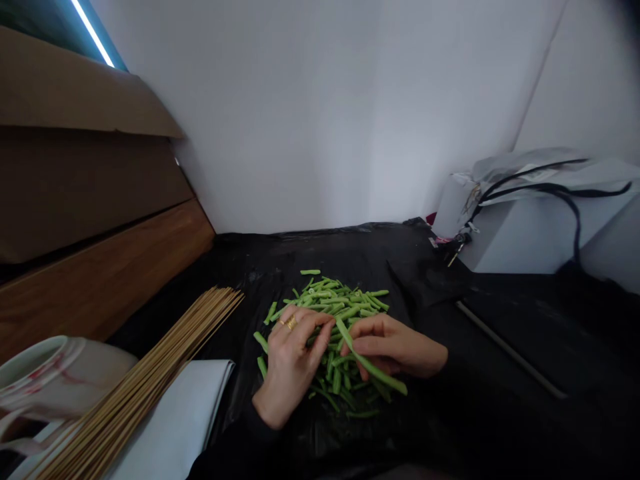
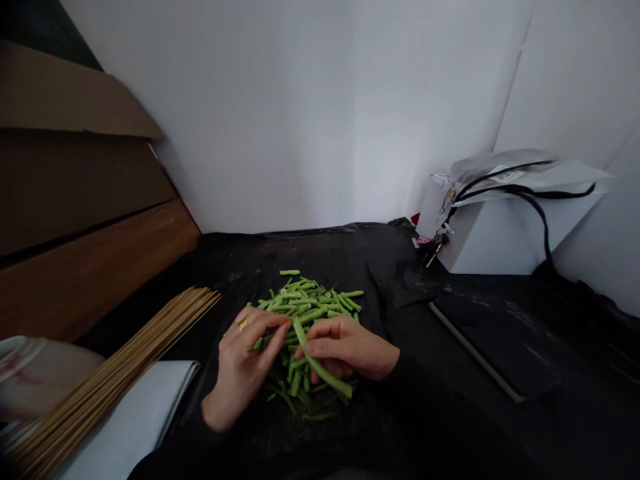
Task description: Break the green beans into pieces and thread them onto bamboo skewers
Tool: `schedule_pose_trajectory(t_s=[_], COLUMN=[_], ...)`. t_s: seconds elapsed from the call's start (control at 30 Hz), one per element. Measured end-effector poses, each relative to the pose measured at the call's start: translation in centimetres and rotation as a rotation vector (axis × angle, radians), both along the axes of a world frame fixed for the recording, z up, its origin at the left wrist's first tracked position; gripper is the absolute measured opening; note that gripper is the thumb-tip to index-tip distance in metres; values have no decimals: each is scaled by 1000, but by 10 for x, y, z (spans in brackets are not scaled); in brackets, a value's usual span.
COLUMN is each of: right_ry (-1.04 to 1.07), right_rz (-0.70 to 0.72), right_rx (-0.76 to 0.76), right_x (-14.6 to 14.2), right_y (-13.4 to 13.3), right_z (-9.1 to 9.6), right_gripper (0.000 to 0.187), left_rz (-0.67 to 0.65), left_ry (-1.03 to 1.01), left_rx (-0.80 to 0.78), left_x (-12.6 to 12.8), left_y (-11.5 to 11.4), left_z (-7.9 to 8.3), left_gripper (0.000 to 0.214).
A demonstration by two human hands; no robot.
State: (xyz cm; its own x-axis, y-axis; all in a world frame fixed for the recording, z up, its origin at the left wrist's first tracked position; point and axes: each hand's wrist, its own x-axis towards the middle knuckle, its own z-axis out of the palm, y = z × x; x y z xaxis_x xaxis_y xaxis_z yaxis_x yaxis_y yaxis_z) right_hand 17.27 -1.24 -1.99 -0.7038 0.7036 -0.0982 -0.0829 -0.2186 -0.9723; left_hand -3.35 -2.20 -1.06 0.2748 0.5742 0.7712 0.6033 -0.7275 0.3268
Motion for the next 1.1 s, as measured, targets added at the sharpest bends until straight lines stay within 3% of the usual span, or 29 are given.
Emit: schedule_pose_trajectory(t_s=[0.23, 0.43, 0.63, 0.8, 0.93, 1.1], right_ry=[119, 180, 196, 228, 241, 239], right_rz=[90, -92, -310, -384, -435, -489], right_rx=[-148, -104, -96, -70, -43, -11], right_x=[-13, -12, 0, 2, 2, 2], right_y=[-3, -2, 10, 12, 12, 11], right_z=[-8, -7, -1, 1, 2, 2], right_gripper=[29, 24, 27, 27, 26, 26], left_rz=[-17, -116, -145, -361, -397, -382], left_ry=[112, 92, -246, -563, -718, -644], left_rx=[82, 30, -275, -711, -755, -800], left_x=[1, 6, 9, 10, 10, 9], left_y=[-4, -8, -10, -7, -4, -2], left_z=[-3, -4, 4, 9, 7, 5], left_gripper=[16, 15, 9, 19, 14, 17])
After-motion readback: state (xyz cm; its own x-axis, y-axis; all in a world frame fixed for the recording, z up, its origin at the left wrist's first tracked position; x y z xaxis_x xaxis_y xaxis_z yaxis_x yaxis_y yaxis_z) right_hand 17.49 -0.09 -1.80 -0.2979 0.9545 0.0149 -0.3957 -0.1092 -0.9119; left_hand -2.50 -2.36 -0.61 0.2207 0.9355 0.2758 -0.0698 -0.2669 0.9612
